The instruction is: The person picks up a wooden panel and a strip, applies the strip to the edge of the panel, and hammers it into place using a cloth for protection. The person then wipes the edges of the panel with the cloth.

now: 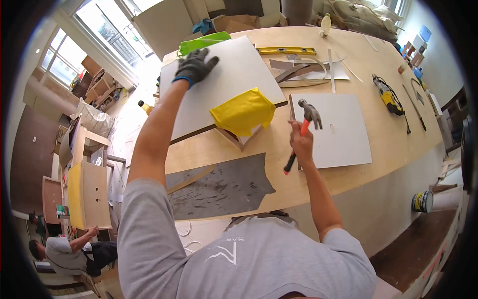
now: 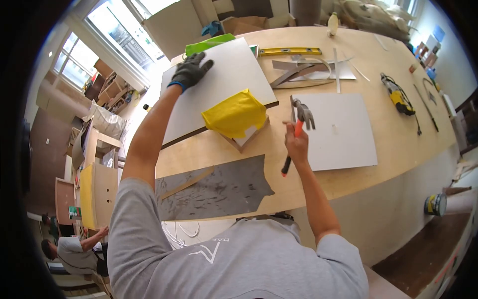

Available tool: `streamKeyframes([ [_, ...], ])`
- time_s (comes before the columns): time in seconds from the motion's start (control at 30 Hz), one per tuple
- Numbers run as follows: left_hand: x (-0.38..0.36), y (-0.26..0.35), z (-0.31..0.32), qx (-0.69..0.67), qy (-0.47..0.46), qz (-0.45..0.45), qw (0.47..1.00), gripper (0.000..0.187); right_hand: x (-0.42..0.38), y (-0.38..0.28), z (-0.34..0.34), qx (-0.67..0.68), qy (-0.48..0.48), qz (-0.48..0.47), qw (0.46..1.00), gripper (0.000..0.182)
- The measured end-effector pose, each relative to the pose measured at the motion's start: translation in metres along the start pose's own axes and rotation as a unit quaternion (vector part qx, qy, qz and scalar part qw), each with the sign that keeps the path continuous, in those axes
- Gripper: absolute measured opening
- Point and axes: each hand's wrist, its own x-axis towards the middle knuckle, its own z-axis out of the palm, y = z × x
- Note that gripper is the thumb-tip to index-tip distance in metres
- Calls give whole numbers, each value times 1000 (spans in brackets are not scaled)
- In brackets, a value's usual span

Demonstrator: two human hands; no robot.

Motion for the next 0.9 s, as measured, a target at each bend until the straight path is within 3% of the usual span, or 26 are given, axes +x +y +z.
streamKeyframes([
  [0.07, 0, -10, -17, 42, -47, -41, 997, 83, 28, 21, 20, 50, 31, -48, 997, 31],
  [0.13, 5, -13, -26, 45, -104, -56, 992, 83, 52, 24, 46, 106, 62, 0, 992, 38],
  [0.17, 9, -17, -22, 41, -85, -53, 994, 82, 65, 34, 55, 96, 61, 19, 993, 42],
  [0.2, 12, -22, -13, 35, -66, -54, 996, 82, 77, 50, 53, 43, 0, 6, 999, 40],
  [0.27, 10, -26, -4, 26, -48, -59, 997, 81, 92, 71, 61, 178, -90, -30, 979, 32],
  [0.4, -1, -17, -1, 15, -41, -87, 995, 80, 102, 76, 47, 88, -149, 30, 984, 19],
  [0.57, -20, 14, 1, 12, -40, -77, 996, 79, 16, 30, 56, 34, -58, -12, 998, 22],
  [0.63, -35, 37, -9, 2, -37, -69, 997, 77, -2, 56, 42, 33, -77, 20, 996, 25],
  [0.67, -36, 43, -12, 0, -36, -59, 998, 76, -5, 79, 38, 96, -80, -30, 992, 27],
  [0.77, 2, 8, 27, -8, -50, 51, 997, 74, -22, 53, 34, 25, 34, -29, 999, 32],
  [0.8, -22, 15, -9, -82, 5, -5, 997, 70, -29, 40, 32, 28, 56, -24, 998, 34],
  [0.87, -17, -28, -6, -47, 64, -53, 995, 70, -45, 4, 18, 115, 53, -5, 992, 38],
  [0.9, -22, -51, -11, -61, 8, -80, 995, 70, -58, -17, 11, 116, 20, 27, 993, 47],
])
